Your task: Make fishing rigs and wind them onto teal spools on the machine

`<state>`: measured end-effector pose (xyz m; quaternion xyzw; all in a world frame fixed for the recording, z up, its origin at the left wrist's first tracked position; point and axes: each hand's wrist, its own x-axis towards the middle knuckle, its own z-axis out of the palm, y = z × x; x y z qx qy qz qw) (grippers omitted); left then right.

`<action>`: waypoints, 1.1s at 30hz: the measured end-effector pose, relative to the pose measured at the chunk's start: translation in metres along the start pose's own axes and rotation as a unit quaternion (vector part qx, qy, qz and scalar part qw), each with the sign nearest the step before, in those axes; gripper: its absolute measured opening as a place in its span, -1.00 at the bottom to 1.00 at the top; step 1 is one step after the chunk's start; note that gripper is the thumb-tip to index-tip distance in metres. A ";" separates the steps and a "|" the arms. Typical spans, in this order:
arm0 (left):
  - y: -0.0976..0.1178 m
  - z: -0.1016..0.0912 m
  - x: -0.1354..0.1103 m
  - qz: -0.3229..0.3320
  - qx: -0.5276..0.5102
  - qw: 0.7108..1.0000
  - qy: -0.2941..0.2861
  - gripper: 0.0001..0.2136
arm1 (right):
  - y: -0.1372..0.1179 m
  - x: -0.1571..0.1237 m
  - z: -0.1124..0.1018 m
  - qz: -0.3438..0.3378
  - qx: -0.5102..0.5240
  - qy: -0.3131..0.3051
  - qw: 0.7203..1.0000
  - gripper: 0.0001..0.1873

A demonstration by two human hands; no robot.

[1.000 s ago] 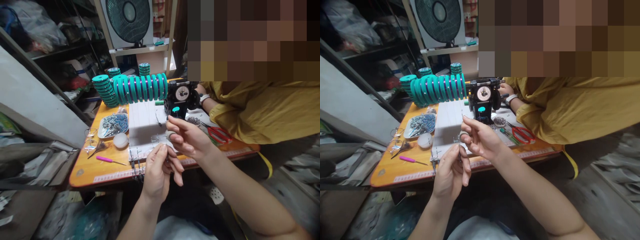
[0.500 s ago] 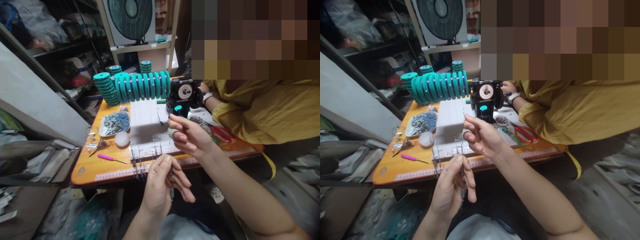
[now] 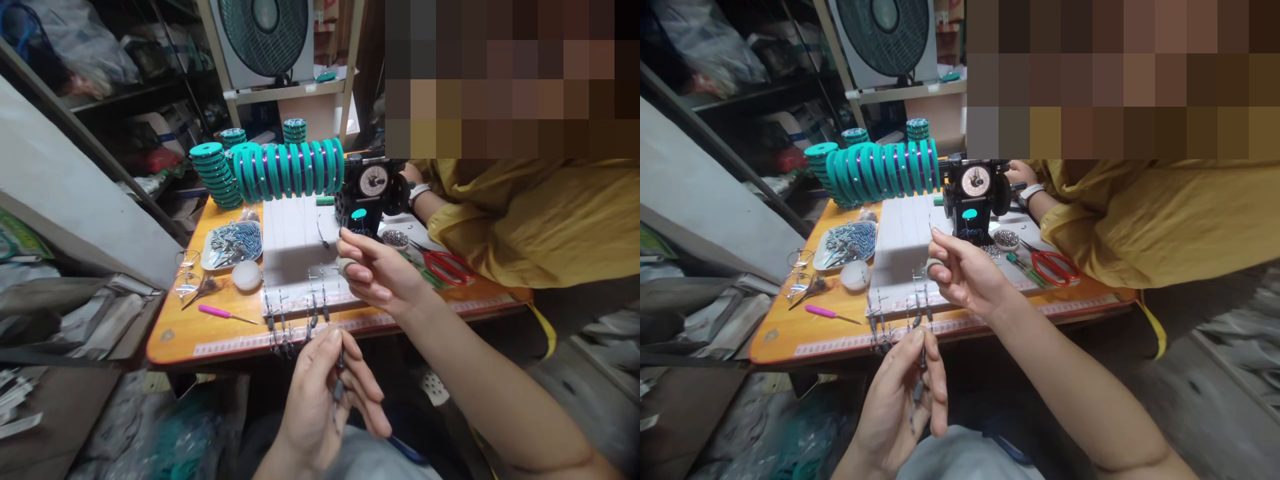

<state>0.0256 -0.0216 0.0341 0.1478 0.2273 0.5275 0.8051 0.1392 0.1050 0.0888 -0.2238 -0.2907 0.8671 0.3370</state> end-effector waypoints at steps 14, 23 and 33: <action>-0.020 -0.026 -0.012 0.044 -0.091 0.987 -0.129 -0.53 | 0.000 -0.001 -0.003 -0.026 -0.021 0.019 0.999 -0.58; -0.003 -0.015 -0.011 0.059 0.046 0.996 -0.047 -0.65 | -0.005 -0.003 -0.003 -0.020 -0.022 0.000 1.000 -0.57; -0.015 -0.019 -0.006 0.080 0.024 0.996 -0.040 -0.65 | -0.003 -0.004 0.001 -0.047 0.000 0.037 0.998 -0.57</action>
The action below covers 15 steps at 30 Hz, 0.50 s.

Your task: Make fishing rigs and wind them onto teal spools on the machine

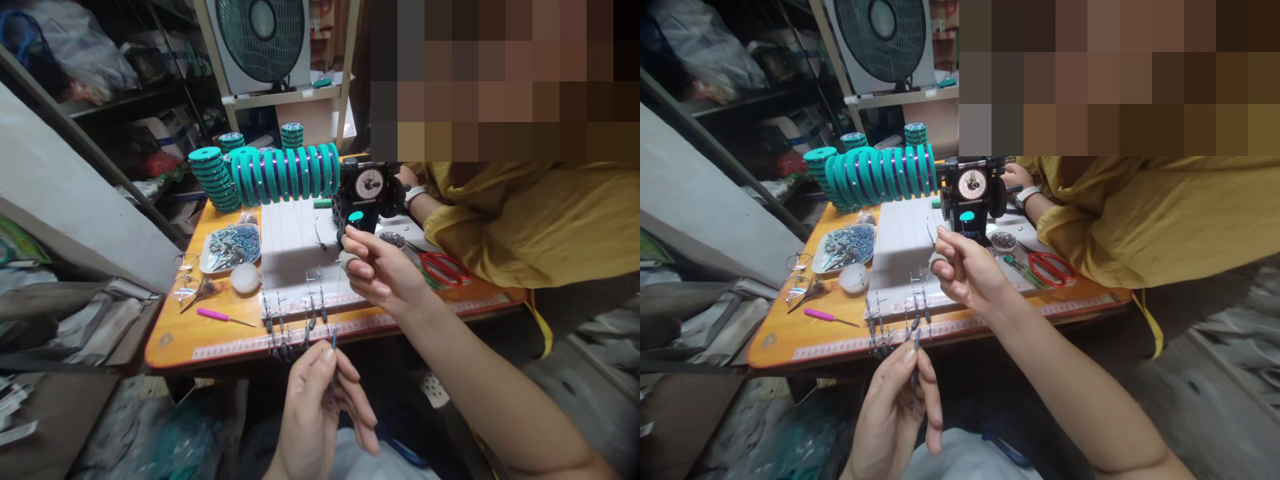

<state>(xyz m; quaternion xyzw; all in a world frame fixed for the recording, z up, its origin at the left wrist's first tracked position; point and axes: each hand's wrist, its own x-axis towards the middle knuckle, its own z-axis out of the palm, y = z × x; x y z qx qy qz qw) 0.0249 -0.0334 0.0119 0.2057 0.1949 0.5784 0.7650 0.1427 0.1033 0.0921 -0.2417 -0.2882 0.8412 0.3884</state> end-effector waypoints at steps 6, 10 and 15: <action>0.007 0.002 -0.001 -0.021 0.042 0.998 0.032 -0.68 | -0.002 0.000 -0.002 0.007 -0.010 -0.017 1.000 -0.57; 0.013 0.004 -0.001 -0.017 0.102 0.994 0.032 -0.64 | -0.006 -0.002 -0.003 0.013 -0.039 -0.040 0.998 -0.57; 0.022 0.004 0.010 0.055 0.281 0.957 0.034 -0.61 | -0.014 -0.007 -0.001 0.011 -0.111 -0.076 0.991 -0.61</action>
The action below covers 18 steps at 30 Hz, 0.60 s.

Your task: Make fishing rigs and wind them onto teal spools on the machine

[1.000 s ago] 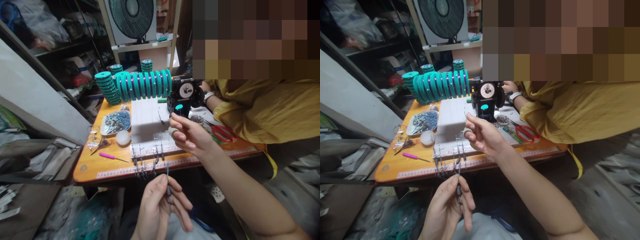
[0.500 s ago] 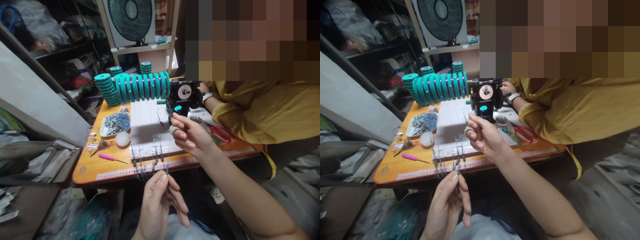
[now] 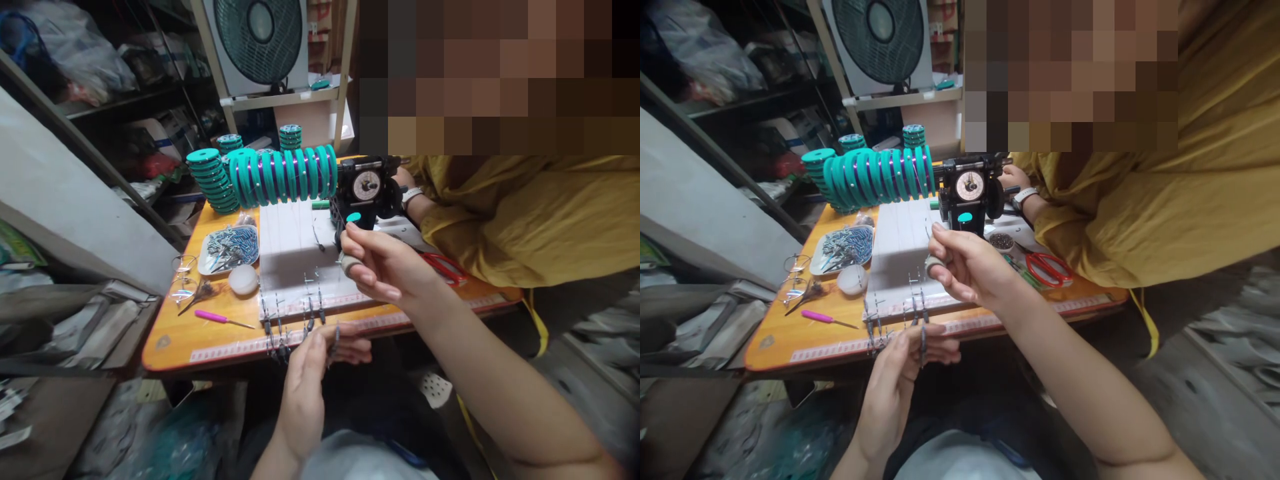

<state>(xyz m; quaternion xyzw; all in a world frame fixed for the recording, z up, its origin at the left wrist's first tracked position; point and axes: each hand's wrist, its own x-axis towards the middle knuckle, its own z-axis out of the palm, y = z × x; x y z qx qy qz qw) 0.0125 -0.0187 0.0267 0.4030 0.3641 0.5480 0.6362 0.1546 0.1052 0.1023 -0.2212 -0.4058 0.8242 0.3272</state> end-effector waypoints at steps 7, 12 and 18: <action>0.003 0.002 0.023 -0.006 -0.006 1.000 -0.009 -0.70 | -0.009 -0.004 0.001 -0.025 -0.103 -0.009 0.994 -0.62; 0.004 0.009 0.031 -0.033 -0.064 0.997 -0.014 -0.72 | -0.010 -0.004 0.000 -0.022 -0.102 -0.006 0.995 -0.61; 0.003 0.010 0.032 -0.081 -0.174 0.980 -0.051 -0.74 | -0.010 -0.001 -0.002 -0.023 -0.075 0.003 0.997 -0.64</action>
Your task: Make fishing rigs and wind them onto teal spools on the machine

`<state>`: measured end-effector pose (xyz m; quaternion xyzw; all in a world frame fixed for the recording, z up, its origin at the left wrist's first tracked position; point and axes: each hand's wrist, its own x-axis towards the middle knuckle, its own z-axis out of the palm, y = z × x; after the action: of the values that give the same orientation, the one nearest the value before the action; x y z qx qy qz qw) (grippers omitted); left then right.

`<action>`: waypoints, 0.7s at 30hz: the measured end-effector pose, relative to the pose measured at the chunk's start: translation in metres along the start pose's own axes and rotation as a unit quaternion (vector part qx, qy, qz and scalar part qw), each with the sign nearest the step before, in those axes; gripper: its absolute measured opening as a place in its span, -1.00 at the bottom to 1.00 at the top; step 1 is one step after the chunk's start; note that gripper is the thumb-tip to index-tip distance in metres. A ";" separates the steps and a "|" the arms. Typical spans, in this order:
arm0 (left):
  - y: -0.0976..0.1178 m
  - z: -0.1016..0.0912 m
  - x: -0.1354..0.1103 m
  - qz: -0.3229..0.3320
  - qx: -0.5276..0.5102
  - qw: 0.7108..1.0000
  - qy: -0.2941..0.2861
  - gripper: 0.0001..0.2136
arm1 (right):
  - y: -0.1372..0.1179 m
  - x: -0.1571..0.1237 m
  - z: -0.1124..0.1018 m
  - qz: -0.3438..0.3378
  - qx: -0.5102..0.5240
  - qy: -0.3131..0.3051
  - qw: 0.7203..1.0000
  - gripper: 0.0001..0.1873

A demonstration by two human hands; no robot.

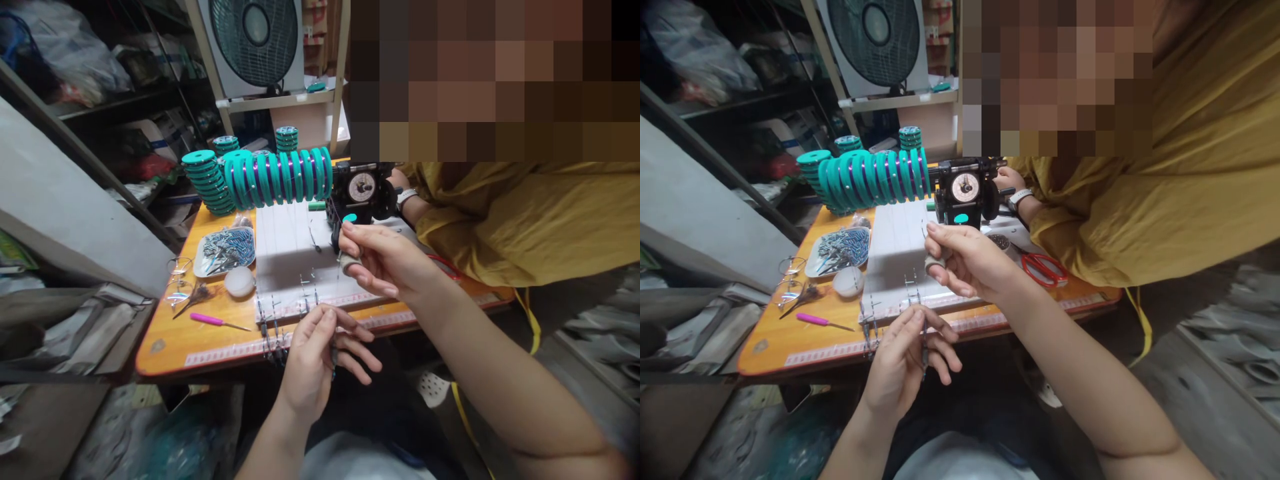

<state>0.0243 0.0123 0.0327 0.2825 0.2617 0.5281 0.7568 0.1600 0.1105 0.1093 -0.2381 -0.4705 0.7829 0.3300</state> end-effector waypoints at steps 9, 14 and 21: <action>-0.005 0.001 -0.007 -0.031 -0.101 0.994 -0.027 -0.73 | 0.009 0.005 -0.002 0.030 0.063 0.048 0.996 -0.60; -0.007 0.001 -0.010 -0.031 -0.114 0.993 -0.015 -0.74 | 0.011 0.006 -0.002 0.033 0.071 0.043 0.996 -0.60; -0.010 -0.002 -0.009 -0.032 -0.096 0.995 0.000 -0.70 | 0.011 0.004 -0.004 0.008 0.039 0.010 0.999 -0.63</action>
<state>0.0270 0.0009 0.0254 0.2002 0.2185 0.5262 0.7971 0.1569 0.1124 0.0977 -0.2369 -0.4341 0.8010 0.3375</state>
